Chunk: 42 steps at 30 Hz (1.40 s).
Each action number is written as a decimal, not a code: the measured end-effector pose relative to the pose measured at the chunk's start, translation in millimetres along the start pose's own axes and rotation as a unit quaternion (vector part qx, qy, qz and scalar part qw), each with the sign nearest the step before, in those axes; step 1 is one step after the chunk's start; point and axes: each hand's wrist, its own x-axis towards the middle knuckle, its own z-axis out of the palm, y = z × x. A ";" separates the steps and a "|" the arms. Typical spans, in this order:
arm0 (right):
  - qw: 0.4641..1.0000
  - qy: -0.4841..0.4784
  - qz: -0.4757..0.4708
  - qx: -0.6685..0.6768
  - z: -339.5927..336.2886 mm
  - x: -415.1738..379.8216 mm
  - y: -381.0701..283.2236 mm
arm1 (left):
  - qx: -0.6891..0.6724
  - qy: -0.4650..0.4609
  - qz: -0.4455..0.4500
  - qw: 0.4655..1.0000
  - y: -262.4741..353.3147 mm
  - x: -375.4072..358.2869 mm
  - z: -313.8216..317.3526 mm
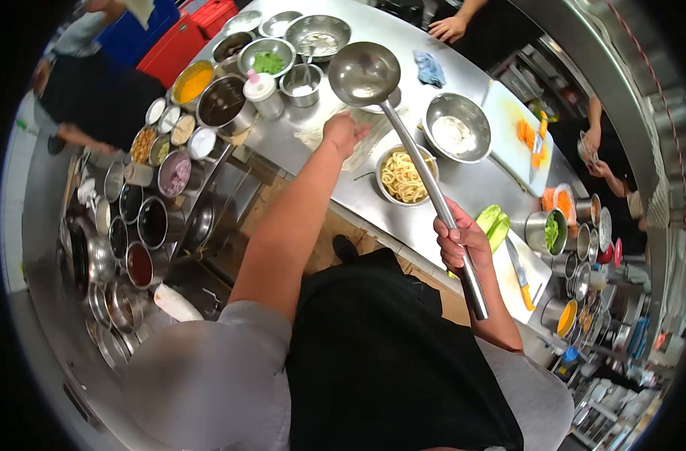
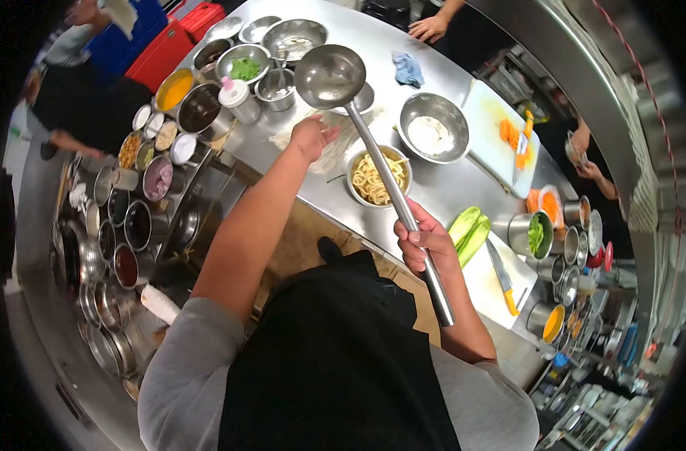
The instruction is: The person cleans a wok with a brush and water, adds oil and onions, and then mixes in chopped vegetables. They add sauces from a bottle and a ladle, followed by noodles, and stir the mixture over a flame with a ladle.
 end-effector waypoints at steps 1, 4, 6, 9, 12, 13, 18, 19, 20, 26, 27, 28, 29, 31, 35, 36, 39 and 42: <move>1.000 0.005 0.009 -0.006 0.0 4.3 -1.3 | 0.013 -0.012 -0.015 1.000 0.9 -9.6 -16.5; 0.997 -0.023 0.075 -0.022 -0.8 27.9 -3.1 | 0.054 0.001 0.007 0.999 1.3 -51.4 -86.7; 0.988 -0.044 0.140 -0.044 9.8 53.2 2.4 | 0.144 0.019 0.045 0.988 -4.6 -91.6 -148.0; 0.959 -0.100 0.246 -0.096 28.6 94.8 25.7 | 0.078 0.145 0.115 0.980 -19.8 -159.4 -240.5; 0.905 -0.177 0.368 -0.123 66.1 146.2 80.6 | -0.021 0.269 0.131 0.954 -22.8 -245.3 -326.9; 0.881 -0.190 0.416 -0.123 80.8 160.4 105.5 | -0.059 0.304 0.158 0.938 -30.3 -272.8 -353.8; 0.728 -0.305 0.588 -0.176 169.2 209.4 245.8 | -0.220 0.442 0.275 0.825 -44.5 -423.4 -436.3; 0.694 -0.331 0.611 -0.191 190.8 209.8 275.8 | -0.245 0.460 0.303 0.798 -53.3 -447.6 -448.7; 0.660 -0.354 0.630 -0.205 210.6 209.0 305.8 | -0.264 0.482 0.318 0.772 -61.7 -470.2 -458.6; 0.531 -0.469 0.595 -0.379 311.2 174.3 472.6 | -0.086 0.759 0.266 0.589 -123.6 -561.5 -518.8; 0.518 -0.474 0.602 -0.380 324.0 166.2 494.5 | -0.067 0.789 0.256 0.555 -120.7 -576.1 -511.3; 0.497 -0.513 0.561 -0.418 337.0 157.4 514.9 | -0.074 0.796 0.253 0.546 -119.7 -586.8 -507.0; 0.476 -0.553 0.515 -0.450 348.4 149.6 530.1 | -0.016 0.830 0.220 0.512 -115.8 -596.7 -503.6; 0.436 -0.586 0.463 -0.502 368.2 140.7 552.3 | 0.150 0.888 0.146 0.411 -112.7 -612.5 -507.7; 0.306 -0.729 0.294 -0.537 394.6 164.9 604.5 | 0.230 0.888 0.069 0.392 -109.8 -621.5 -551.3; 0.266 -0.751 0.269 -0.541 403.6 169.3 613.9 | 0.220 0.891 0.067 0.390 -106.6 -623.1 -559.6; 0.108 -0.829 0.160 -0.525 449.7 184.9 619.1 | 0.183 0.871 0.026 0.455 -93.5 -623.3 -571.6; -0.027 -0.891 0.097 -0.442 519.1 205.0 601.3 | 0.167 0.897 0.039 0.408 -66.0 -615.6 -537.3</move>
